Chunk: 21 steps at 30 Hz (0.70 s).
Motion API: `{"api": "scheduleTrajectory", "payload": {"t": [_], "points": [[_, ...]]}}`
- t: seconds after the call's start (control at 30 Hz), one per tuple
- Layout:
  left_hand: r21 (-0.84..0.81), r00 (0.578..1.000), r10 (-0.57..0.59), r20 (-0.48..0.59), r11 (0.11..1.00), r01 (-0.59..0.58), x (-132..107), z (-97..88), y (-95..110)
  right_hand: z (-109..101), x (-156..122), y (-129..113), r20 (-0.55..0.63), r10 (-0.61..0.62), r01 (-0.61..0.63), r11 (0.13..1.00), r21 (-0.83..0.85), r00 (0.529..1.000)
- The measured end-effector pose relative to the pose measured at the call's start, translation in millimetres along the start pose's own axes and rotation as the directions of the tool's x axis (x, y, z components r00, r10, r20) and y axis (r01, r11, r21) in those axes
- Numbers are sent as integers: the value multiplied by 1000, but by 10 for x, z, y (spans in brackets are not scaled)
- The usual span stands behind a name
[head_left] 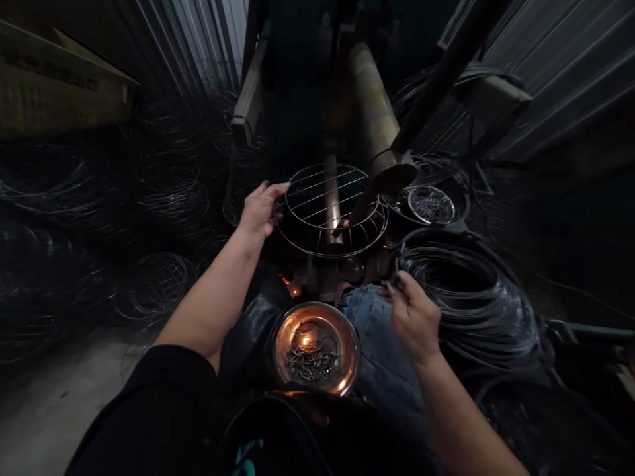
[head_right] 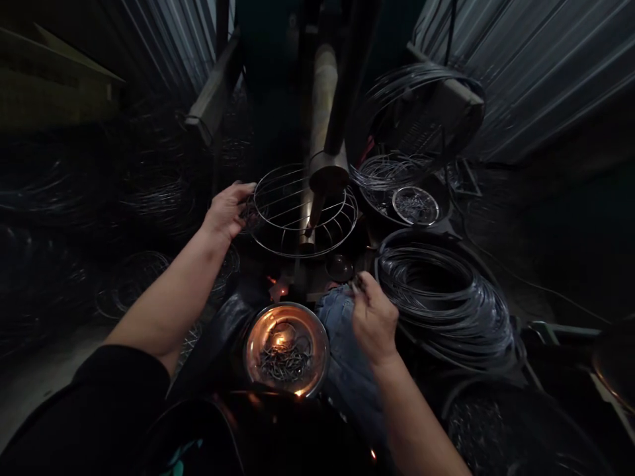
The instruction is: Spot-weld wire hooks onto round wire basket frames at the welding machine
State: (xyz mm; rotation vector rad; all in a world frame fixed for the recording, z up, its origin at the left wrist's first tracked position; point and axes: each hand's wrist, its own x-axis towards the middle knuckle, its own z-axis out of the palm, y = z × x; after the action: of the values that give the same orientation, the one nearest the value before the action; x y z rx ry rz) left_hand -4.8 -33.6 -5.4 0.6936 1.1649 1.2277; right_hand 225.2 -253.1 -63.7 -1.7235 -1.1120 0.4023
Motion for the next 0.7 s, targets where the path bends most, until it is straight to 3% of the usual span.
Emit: {"api": "scheduleTrajectory", "payload": {"t": [0.1, 0.2, 0.3, 0.43, 0.7], "points": [[67, 996, -31, 79, 997, 25, 97, 28, 22, -243, -172, 265, 122, 156, -139, 981, -134, 980], [60, 997, -27, 66, 998, 23, 23, 23, -1, -321, -262, 365, 197, 340, -355, 933, 49, 920], [24, 1000, 4, 4, 1000, -4, -155, -39, -25, -317, -243, 344, 257, 441, -499, 834, 237, 860], [-24, 999, 1, -34, 1000, -2, -351, -121, -44, -295, -177, 269, 332, 445, -542, 783, 306, 831], [-42, 997, 12, -82, 999, -15, -404, -101, -40, -325, -236, 331, 332, 405, -498, 823, 272, 852]]}}
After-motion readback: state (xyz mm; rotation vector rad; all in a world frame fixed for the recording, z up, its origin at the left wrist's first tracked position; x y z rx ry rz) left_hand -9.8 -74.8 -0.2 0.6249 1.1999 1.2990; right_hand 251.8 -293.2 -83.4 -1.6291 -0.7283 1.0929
